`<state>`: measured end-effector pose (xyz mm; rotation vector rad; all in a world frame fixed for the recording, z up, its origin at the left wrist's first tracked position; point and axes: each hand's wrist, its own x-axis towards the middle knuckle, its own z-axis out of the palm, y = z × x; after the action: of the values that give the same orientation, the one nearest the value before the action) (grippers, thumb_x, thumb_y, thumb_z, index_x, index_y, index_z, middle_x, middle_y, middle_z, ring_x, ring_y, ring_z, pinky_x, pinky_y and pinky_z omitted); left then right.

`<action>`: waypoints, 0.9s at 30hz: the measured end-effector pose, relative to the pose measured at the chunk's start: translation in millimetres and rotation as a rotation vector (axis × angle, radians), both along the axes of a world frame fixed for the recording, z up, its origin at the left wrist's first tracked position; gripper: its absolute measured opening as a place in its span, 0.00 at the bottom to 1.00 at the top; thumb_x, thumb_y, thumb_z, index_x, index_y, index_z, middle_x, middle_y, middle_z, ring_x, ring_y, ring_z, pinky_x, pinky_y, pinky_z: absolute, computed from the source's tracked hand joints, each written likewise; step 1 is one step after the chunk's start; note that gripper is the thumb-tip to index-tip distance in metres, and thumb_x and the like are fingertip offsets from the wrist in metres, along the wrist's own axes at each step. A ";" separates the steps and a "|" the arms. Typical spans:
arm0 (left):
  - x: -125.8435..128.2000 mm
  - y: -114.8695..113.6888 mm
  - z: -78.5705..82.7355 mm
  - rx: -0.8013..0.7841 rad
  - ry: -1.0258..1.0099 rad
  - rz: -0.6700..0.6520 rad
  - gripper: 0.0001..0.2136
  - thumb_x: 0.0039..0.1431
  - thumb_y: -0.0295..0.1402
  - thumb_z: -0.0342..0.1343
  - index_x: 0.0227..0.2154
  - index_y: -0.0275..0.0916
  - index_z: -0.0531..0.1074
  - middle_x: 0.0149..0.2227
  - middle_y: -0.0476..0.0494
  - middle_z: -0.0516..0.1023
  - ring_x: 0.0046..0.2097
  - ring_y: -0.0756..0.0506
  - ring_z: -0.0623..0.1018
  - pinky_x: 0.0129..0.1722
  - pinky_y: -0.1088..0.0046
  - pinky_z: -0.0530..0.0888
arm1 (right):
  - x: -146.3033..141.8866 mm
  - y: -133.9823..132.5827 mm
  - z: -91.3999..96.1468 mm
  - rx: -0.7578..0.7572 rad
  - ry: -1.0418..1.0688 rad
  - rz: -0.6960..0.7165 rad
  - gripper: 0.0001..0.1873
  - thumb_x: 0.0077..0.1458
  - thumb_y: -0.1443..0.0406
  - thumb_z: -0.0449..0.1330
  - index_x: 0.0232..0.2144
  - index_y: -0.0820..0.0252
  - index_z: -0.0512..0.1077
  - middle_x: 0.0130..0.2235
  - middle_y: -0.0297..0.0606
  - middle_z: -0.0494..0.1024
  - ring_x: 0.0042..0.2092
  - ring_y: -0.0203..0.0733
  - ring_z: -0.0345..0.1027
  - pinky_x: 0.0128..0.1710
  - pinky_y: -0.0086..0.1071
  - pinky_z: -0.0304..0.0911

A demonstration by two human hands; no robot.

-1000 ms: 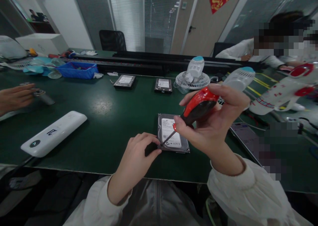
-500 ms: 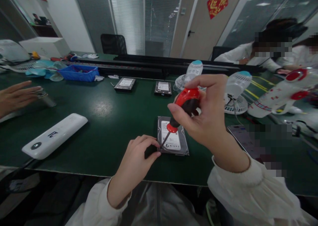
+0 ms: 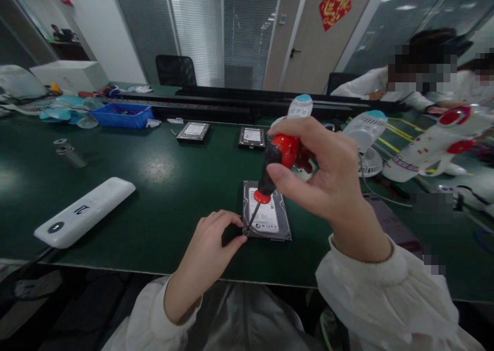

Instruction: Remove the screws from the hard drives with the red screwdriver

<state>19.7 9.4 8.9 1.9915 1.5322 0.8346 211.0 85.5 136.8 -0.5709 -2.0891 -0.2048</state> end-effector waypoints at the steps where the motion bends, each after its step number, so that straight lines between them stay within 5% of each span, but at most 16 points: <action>1: 0.0 0.0 -0.1 0.003 0.003 0.001 0.06 0.62 0.28 0.60 0.40 0.44 0.73 0.47 0.48 0.79 0.51 0.41 0.76 0.50 0.59 0.68 | -1.5 0.2 -0.6 0.024 0.038 -0.017 0.11 0.57 0.56 0.63 0.38 0.55 0.71 0.27 0.30 0.74 0.24 0.33 0.60 0.26 0.33 0.63; 4: 0.1 -0.2 -0.2 0.010 0.011 0.005 0.05 0.62 0.29 0.59 0.40 0.44 0.73 0.47 0.48 0.80 0.51 0.41 0.76 0.50 0.59 0.69 | -4.3 1.0 -1.6 0.071 0.114 -0.005 0.09 0.55 0.59 0.66 0.34 0.57 0.72 0.24 0.28 0.72 0.22 0.31 0.59 0.24 0.31 0.62; 7: 0.3 -0.7 -0.4 0.027 0.016 0.009 0.05 0.62 0.30 0.59 0.40 0.43 0.73 0.47 0.47 0.80 0.51 0.41 0.77 0.49 0.59 0.69 | -3.1 1.4 -2.0 0.018 0.077 0.058 0.10 0.57 0.65 0.59 0.42 0.60 0.75 0.32 0.35 0.80 0.28 0.34 0.70 0.32 0.33 0.70; 10: 0.3 -0.8 -0.5 0.045 0.021 0.009 0.05 0.62 0.30 0.59 0.40 0.43 0.73 0.46 0.46 0.80 0.50 0.41 0.77 0.49 0.60 0.70 | -2.2 1.2 -2.6 -0.065 0.054 0.141 0.17 0.61 0.61 0.55 0.49 0.58 0.74 0.39 0.37 0.82 0.33 0.38 0.74 0.35 0.37 0.73; 13: 0.4 -0.5 -0.2 0.035 0.027 0.008 0.04 0.63 0.31 0.59 0.41 0.43 0.73 0.46 0.47 0.80 0.49 0.41 0.77 0.49 0.59 0.70 | -4.5 -0.3 -3.5 -0.090 0.076 0.132 0.15 0.59 0.55 0.61 0.45 0.55 0.75 0.37 0.34 0.82 0.31 0.37 0.74 0.32 0.35 0.72; 16: 0.5 -0.6 0.1 0.026 0.029 0.008 0.04 0.63 0.31 0.59 0.40 0.43 0.72 0.46 0.47 0.80 0.49 0.41 0.77 0.48 0.60 0.69 | -5.9 -1.7 -4.5 -0.093 0.126 0.104 0.10 0.58 0.60 0.62 0.42 0.55 0.76 0.35 0.33 0.82 0.30 0.35 0.73 0.32 0.33 0.73; 21: 0.5 -1.5 0.4 0.028 0.032 0.008 0.04 0.63 0.31 0.58 0.40 0.43 0.72 0.46 0.47 0.79 0.49 0.41 0.76 0.49 0.59 0.68 | -4.0 0.7 -5.6 -0.149 0.073 0.244 0.21 0.63 0.60 0.53 0.56 0.55 0.71 0.46 0.38 0.82 0.43 0.42 0.78 0.41 0.38 0.74; 27: 0.2 -1.4 -0.3 0.040 0.033 0.000 0.04 0.63 0.31 0.58 0.40 0.43 0.71 0.46 0.47 0.79 0.49 0.41 0.76 0.48 0.60 0.69 | -8.5 1.2 -9.8 -0.138 0.140 0.120 0.18 0.60 0.63 0.58 0.53 0.53 0.71 0.36 0.34 0.78 0.35 0.39 0.72 0.39 0.38 0.71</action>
<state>19.9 7.9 8.6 2.0428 1.5454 0.8432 202.5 86.7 127.1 -0.5240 -2.0038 0.0472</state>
